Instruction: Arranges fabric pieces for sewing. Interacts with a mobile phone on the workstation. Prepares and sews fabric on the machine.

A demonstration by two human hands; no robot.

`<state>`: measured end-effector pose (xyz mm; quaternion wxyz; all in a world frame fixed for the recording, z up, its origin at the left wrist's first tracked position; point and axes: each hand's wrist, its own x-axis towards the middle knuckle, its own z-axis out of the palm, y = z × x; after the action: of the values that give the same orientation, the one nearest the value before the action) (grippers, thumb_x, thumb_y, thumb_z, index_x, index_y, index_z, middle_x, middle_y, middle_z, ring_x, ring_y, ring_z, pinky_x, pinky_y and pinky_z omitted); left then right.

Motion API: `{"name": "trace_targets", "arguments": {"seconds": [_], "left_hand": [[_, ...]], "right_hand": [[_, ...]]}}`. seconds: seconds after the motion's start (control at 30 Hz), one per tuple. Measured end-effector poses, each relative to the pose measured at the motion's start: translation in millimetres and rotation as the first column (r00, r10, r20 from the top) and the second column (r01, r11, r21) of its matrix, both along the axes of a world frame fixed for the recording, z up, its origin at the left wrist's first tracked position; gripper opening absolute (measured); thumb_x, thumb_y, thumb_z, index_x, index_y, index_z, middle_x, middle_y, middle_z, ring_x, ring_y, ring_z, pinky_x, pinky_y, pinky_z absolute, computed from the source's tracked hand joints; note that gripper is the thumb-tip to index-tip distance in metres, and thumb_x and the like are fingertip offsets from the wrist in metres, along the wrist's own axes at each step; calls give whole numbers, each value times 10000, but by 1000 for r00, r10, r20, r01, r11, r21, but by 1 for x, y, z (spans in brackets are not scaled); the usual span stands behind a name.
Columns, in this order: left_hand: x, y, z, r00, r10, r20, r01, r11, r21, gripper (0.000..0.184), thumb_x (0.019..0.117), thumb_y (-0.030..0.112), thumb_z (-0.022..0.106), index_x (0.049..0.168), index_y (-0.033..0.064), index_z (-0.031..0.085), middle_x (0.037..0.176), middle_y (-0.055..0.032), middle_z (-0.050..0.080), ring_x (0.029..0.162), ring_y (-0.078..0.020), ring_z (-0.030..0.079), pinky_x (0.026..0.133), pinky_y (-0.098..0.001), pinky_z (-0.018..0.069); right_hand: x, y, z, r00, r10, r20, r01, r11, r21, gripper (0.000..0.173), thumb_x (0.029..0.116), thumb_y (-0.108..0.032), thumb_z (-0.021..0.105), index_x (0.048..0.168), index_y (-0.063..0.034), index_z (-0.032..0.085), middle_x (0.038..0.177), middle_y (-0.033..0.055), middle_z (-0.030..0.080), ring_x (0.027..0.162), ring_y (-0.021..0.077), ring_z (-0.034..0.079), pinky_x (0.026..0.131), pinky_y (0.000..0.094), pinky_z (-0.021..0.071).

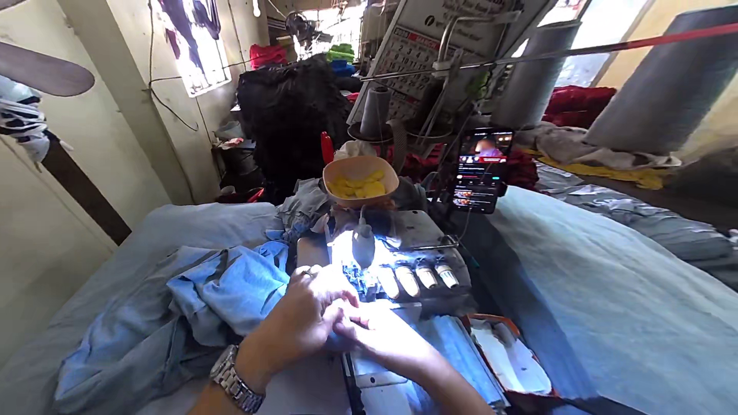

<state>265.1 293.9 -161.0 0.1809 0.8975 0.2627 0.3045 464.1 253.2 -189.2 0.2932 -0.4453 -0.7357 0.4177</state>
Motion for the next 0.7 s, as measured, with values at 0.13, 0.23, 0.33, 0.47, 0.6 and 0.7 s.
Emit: {"name": "trace_targets", "arguments": {"seconds": [0.13, 0.23, 0.33, 0.47, 0.6, 0.7], "left_hand": [[-3, 5, 10, 977, -132, -168, 75, 949, -306, 376, 1069, 319, 474, 1322, 135, 683, 1309, -56, 680, 1280, -196, 581, 1118, -456, 414], [-8, 15, 14, 908, -212, -361, 108, 952, -287, 390, 1054, 406, 504, 1103, 97, 736, 1080, -115, 701, 1111, -287, 621, 1000, -553, 394], [-7, 22, 23, 840, -308, -448, 189, 938, -291, 267, 1004, 323, 613, 962, 86, 728, 1048, -126, 671, 1107, -322, 588, 991, -578, 373], [5, 20, 27, 784, -447, -431, 285, 876, -389, 211, 984, 237, 652, 970, 30, 687, 1007, -162, 657, 1008, -337, 622, 864, -545, 469], [13, 17, 28, 658, -347, -668, 160, 932, -326, 246, 1016, 290, 607, 1099, 74, 689, 1083, -168, 672, 1020, -374, 652, 818, -587, 513], [9, 30, 30, 577, -181, -797, 131, 983, -128, 224, 1010, 253, 573, 1097, 79, 684, 1080, -178, 688, 1010, -414, 655, 821, -622, 488]], "right_hand": [[-7, -19, -10, 985, -135, -111, 161, 950, 269, 227, 965, -262, 660, 948, -78, 791, 993, 41, 730, 1029, 137, 630, 946, 405, 444], [-5, -25, -14, 987, -108, -119, 124, 982, 141, 237, 984, -285, 663, 1086, -114, 792, 1057, -5, 747, 1011, 36, 665, 924, 275, 534], [-1, -28, -29, 983, -134, -124, 134, 991, -2, 268, 985, -282, 649, 995, -38, 757, 937, 51, 711, 872, 77, 651, 807, 282, 533], [-5, -48, -49, 936, -161, -314, 168, 986, -3, 198, 987, -156, 637, 993, 13, 740, 922, 75, 681, 729, 66, 648, 650, 246, 571], [-5, -46, -60, 924, -130, -359, 141, 990, 5, 198, 997, -160, 641, 991, 17, 727, 926, 88, 666, 699, 73, 626, 637, 247, 561], [-4, -34, -54, 921, -134, -365, 127, 991, -44, 197, 995, -192, 657, 1077, -34, 743, 999, 44, 684, 697, 31, 627, 613, 210, 559]]}}
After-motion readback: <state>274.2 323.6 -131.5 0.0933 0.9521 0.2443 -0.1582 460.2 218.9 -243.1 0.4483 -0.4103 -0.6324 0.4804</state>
